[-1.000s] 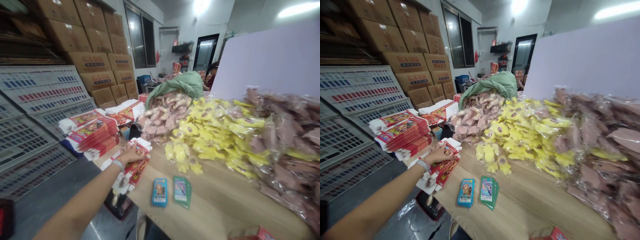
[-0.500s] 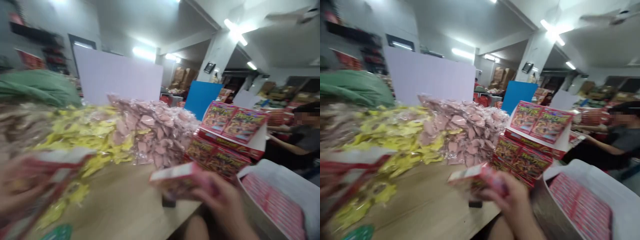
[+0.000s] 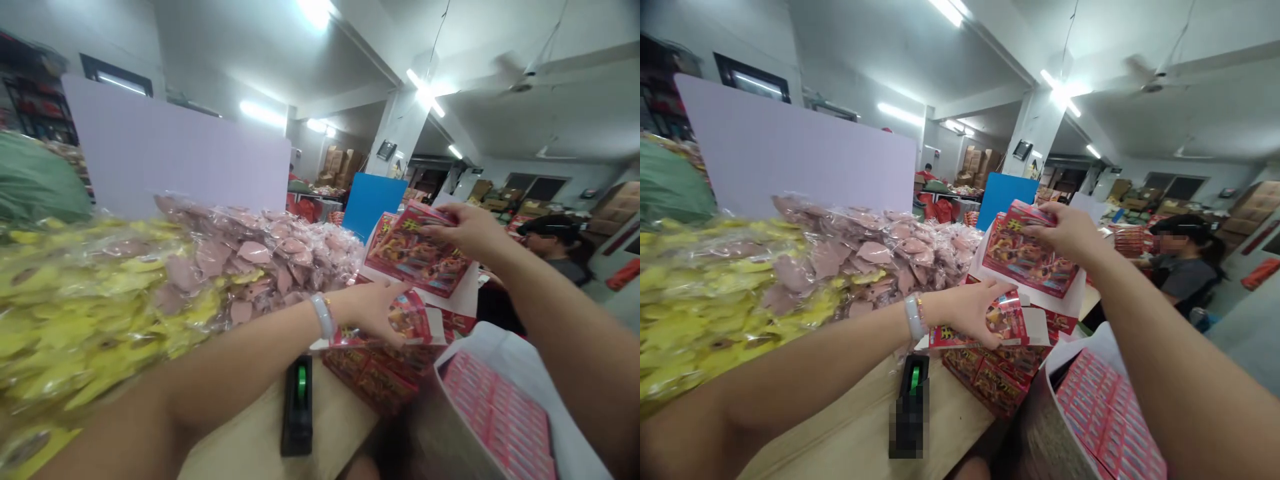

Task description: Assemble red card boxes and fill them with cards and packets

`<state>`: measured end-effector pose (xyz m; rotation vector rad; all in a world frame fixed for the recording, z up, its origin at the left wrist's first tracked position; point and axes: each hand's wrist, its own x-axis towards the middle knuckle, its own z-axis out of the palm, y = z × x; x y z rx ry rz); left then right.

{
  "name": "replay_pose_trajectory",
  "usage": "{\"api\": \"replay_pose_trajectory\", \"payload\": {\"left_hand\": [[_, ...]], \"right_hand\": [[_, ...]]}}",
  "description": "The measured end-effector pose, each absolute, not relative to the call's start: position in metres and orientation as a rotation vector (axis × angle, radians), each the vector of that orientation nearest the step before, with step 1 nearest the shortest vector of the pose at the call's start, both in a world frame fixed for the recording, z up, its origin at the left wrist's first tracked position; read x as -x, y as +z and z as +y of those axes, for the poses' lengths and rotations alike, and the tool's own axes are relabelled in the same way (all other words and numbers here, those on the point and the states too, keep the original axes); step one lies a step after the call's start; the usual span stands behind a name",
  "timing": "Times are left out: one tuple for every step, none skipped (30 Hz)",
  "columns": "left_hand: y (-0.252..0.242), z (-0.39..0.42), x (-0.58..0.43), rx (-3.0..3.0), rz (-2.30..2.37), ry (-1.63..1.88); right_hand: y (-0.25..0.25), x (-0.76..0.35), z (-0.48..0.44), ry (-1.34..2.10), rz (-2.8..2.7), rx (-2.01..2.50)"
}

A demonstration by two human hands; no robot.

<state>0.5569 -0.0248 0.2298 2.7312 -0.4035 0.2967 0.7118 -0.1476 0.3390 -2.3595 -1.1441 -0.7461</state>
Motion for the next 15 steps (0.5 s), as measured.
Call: {"api": "replay_pose_trajectory", "payload": {"left_hand": [[0.228,-0.022,-0.555,-2.721,-0.428,0.311],[0.226,-0.020,-0.553,-2.711,-0.446,0.319],[0.226,-0.018,-0.552,-2.700,-0.459,0.321],[0.227,-0.017,-0.553,-2.692,-0.465,0.323],[0.228,-0.016,-0.553,-2.688,-0.468,0.327],[0.231,-0.014,-0.553,-2.687,-0.472,0.332],[0.233,-0.013,-0.552,-2.682,-0.484,0.351],[0.235,-0.012,-0.547,-2.664,-0.497,0.399],[0.236,-0.011,-0.539,-2.624,-0.491,0.477],[0.234,-0.011,-0.526,-2.554,-0.447,0.583],[0.230,-0.012,-0.510,-2.451,-0.345,0.715],[0.221,-0.015,-0.490,-2.319,-0.190,0.848],[0.209,-0.018,-0.468,-2.163,0.021,0.942],[0.193,-0.023,-0.445,-1.993,0.264,1.022],[0.174,-0.029,-0.421,-1.855,0.449,1.015]], "right_hand": [[0.330,-0.716,-0.132,-0.785,-1.176,2.355],[0.321,-0.720,-0.118,-0.864,-1.210,2.347],[0.312,-0.724,-0.106,-0.970,-1.248,2.339],[0.306,-0.729,-0.096,-1.076,-1.283,2.339],[0.302,-0.733,-0.089,-1.165,-1.315,2.350],[0.302,-0.735,-0.086,-1.228,-1.342,2.371],[0.303,-0.734,-0.086,-1.255,-1.356,2.391],[0.305,-0.728,-0.090,-1.250,-1.339,2.394],[0.306,-0.716,-0.097,-1.237,-1.291,2.363],[0.303,-0.697,-0.108,-1.213,-1.215,2.287],[0.295,-0.671,-0.121,-1.142,-1.126,2.176],[0.279,-0.638,-0.135,-1.018,-1.028,2.056],[0.257,-0.601,-0.148,-0.801,-0.953,1.906],[0.228,-0.562,-0.160,-0.449,-0.942,1.789],[0.195,-0.524,-0.169,-0.024,-0.937,1.668]]}}
